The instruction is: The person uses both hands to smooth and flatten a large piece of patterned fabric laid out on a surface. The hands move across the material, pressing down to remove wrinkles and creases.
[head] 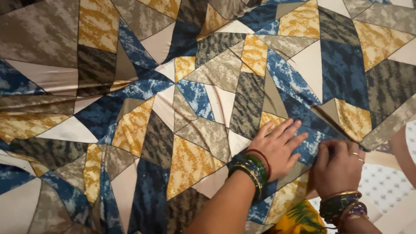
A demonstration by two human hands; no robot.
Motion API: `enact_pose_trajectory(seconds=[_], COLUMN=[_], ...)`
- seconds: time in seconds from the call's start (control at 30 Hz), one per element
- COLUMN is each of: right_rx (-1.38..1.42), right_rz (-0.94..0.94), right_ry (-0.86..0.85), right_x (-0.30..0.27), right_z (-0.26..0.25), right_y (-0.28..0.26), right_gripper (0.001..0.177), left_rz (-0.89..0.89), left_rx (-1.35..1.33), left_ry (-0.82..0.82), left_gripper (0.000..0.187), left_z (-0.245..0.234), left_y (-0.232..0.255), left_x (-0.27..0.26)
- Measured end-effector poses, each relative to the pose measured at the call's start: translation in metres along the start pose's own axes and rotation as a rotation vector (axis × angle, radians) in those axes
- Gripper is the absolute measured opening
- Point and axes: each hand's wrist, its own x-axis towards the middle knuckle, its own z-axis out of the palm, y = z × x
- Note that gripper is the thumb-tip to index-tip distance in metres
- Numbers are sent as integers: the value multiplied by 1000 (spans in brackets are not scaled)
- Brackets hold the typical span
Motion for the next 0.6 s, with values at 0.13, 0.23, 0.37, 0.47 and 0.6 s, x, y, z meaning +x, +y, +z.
enact_pose_trajectory(seconds=[0.13, 0.23, 0.37, 0.47, 0.6], right_rx=[11, 34, 23, 0, -50], right_rz=[44, 20, 98, 111, 132], right_ry=[58, 64, 68, 103, 77], right_x=[-20, -29, -29, -30, -24], right_z=[-4, -9, -12, -11, -7], right_y=[-30, -46, -53, -54, -47], right_gripper=[27, 38, 33, 28, 11], left_rz=[34, 47, 54, 30, -11], left_rx=[-43, -51, -118, -173, -190], left_ry=[53, 72, 48, 102, 185], left_gripper=[60, 60, 55, 50, 41], left_z=[-4, -4, -4, 1, 4], left_y=[-7, -7, -13, -8, -2], left_x=[-15, -15, -16, -13, -5])
